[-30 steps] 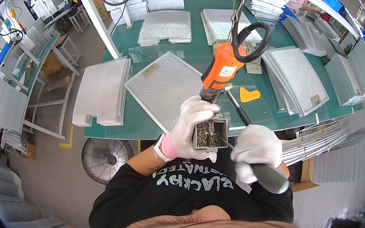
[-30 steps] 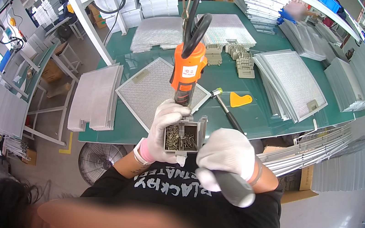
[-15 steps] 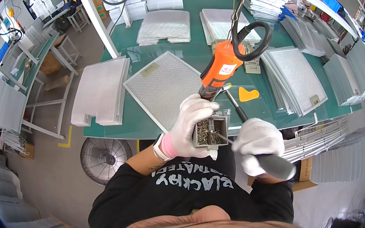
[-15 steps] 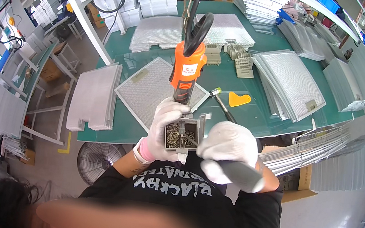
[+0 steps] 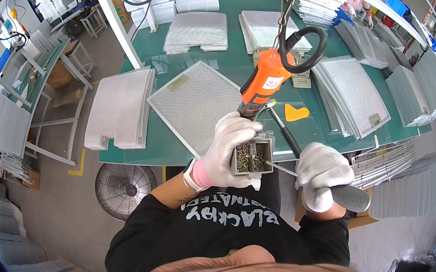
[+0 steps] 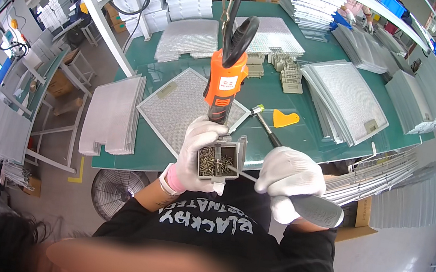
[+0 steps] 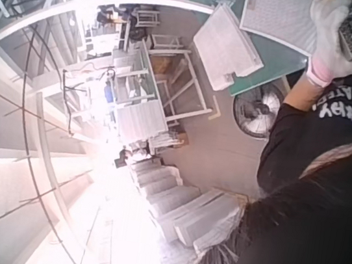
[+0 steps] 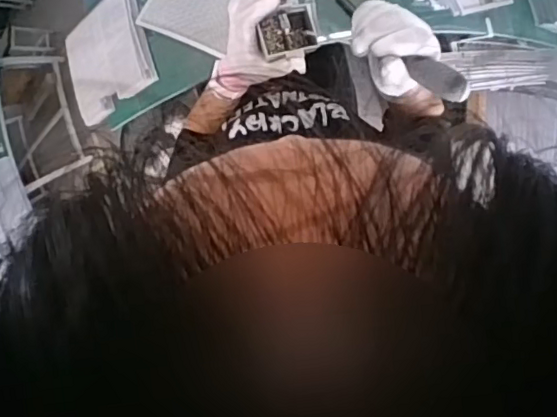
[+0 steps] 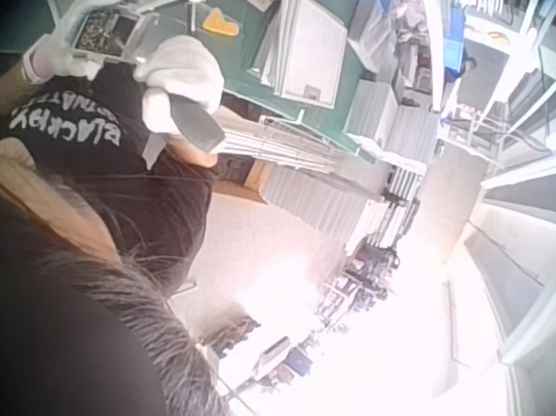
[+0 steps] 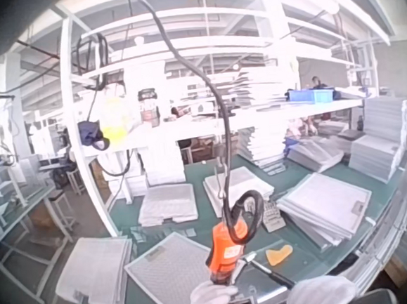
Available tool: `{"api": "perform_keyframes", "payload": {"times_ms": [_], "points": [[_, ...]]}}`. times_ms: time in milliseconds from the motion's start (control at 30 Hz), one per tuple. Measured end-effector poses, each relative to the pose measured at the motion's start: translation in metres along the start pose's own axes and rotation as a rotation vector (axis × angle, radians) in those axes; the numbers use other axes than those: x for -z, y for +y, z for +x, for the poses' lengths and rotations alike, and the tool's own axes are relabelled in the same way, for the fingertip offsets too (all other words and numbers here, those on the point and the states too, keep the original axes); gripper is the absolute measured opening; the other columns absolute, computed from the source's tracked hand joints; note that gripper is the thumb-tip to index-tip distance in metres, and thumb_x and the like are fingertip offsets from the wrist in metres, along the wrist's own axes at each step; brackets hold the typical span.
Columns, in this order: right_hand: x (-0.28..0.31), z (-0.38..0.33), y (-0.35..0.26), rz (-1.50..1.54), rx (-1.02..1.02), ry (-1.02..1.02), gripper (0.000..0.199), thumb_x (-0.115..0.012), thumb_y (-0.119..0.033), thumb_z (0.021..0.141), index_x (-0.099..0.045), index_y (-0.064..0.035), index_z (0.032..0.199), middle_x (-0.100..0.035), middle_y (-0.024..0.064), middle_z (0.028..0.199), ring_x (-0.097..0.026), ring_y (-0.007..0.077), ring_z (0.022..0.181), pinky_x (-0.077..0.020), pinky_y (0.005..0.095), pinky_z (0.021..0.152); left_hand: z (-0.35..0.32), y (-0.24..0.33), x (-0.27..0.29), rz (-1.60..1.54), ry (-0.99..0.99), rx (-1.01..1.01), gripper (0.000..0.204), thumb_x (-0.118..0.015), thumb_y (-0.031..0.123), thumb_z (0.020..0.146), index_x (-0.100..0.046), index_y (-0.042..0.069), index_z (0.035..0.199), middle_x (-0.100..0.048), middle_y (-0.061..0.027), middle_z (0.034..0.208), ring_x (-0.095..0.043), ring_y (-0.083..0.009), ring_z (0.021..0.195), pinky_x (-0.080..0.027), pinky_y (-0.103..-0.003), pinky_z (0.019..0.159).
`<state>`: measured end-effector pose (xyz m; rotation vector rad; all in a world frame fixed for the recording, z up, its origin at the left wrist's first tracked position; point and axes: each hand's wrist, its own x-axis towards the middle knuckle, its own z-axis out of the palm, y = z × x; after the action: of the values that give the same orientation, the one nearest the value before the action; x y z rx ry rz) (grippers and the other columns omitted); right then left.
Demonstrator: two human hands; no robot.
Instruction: Assemble a mesh filter by attaching a frame and using a power screwdriver.
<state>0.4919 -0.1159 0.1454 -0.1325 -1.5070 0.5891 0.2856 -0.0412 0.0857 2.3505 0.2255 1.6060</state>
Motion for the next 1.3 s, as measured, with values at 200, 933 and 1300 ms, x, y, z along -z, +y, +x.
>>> {"api": "perform_keyframes", "payload": {"times_ms": [200, 933, 1300], "points": [[0.006, 0.011, -0.004, -0.178, -0.035, -0.233, 0.013, -0.072, -0.01, 0.079, -0.062, -0.0029, 0.081, -0.067, 0.0104, 0.074, -0.063, 0.0254, 0.06, -0.0493, 0.0357, 0.059, 0.002, 0.003, 0.003, -0.004, -0.014, 0.02, 0.091, -0.083, 0.051, 0.066, -0.042, 0.005, 0.132, -0.055, -0.0195, 0.125, -0.052, -0.0362, 0.111, -0.036, -0.053, 0.101], [-0.008, 0.014, 0.005, -0.331, 0.262, 0.109, 0.026, -0.067, -0.013, 0.075, -0.048, -0.0091, 0.057, -0.058, 0.0052, 0.06, -0.055, 0.0222, 0.053, -0.0447, 0.0319, 0.055, -0.001, 0.005, 0.003, -0.016, -0.004, 0.037, 0.092, -0.084, 0.049, 0.064, -0.041, 0.005, 0.133, -0.055, -0.0195, 0.127, -0.051, -0.0366, 0.113, -0.034, -0.053, 0.103], [0.012, -0.006, -0.008, -0.063, -1.369, -0.04, 0.027, -0.068, -0.031, 0.091, -0.058, -0.0064, 0.095, -0.051, -0.0051, 0.071, -0.042, 0.0024, 0.055, -0.0339, 0.0197, 0.05, 0.007, 0.006, -0.005, 0.088, 0.017, 0.038, 0.083, -0.088, 0.033, 0.059, -0.046, 0.007, 0.126, -0.056, -0.0168, 0.124, -0.051, -0.0378, 0.112, -0.034, -0.054, 0.1]]}}
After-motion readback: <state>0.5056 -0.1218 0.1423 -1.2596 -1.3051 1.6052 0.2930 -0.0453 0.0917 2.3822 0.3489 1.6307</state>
